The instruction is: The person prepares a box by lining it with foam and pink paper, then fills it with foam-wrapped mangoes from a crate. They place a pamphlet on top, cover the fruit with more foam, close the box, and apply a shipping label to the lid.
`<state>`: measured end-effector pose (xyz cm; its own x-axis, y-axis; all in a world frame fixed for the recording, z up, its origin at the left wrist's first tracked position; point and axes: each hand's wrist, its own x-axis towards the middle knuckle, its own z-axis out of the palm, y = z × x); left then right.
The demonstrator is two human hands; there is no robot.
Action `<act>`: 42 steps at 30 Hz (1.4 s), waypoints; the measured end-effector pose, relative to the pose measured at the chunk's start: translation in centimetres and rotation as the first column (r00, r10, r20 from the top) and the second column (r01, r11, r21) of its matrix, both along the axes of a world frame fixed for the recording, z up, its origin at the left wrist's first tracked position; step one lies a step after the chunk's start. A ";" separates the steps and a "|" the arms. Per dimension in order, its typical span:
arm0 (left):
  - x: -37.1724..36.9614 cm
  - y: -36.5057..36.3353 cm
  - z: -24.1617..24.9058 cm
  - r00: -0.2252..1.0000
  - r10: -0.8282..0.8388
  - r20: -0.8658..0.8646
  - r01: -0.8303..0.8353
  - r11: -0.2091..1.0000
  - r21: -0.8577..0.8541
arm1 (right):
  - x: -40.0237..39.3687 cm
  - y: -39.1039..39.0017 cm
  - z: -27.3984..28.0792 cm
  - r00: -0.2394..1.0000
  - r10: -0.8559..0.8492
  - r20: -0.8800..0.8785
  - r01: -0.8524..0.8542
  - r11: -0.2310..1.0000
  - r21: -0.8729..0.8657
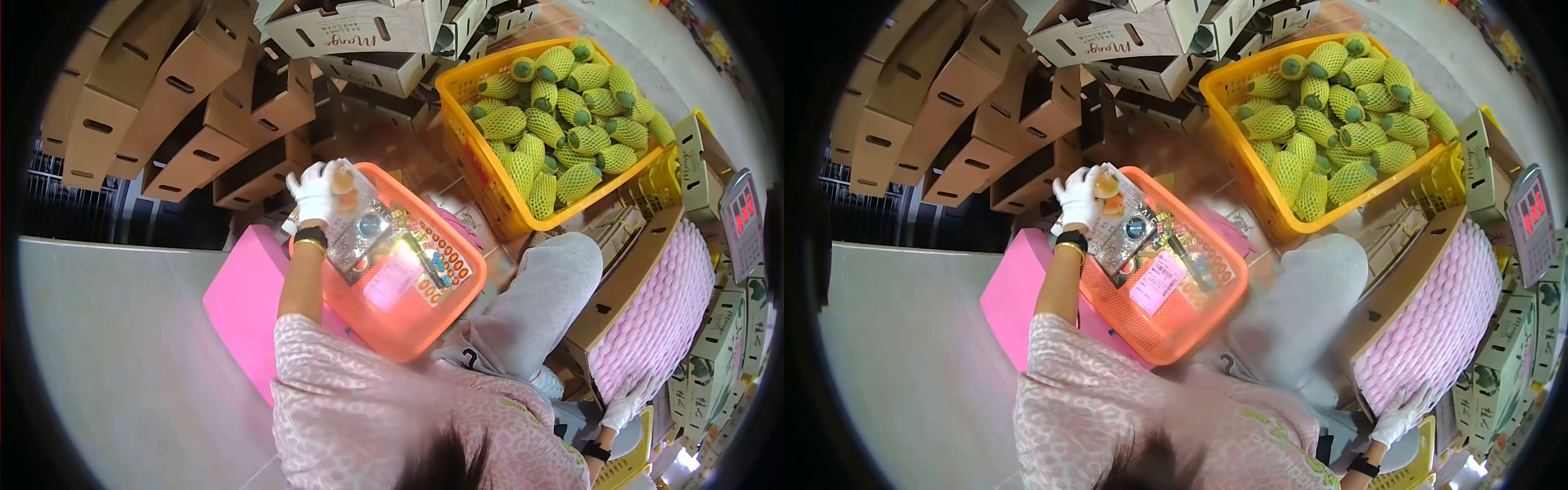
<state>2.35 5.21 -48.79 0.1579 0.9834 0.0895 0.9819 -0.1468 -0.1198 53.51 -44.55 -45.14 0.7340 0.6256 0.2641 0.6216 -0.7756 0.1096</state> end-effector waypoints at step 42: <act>-3.1 3.1 -1.3 0.707 0.476 0.523 -0.182 0.837 -0.516 | -0.3 0.2 0.0 1.000 0.005 0.020 -0.006 0.999 0.036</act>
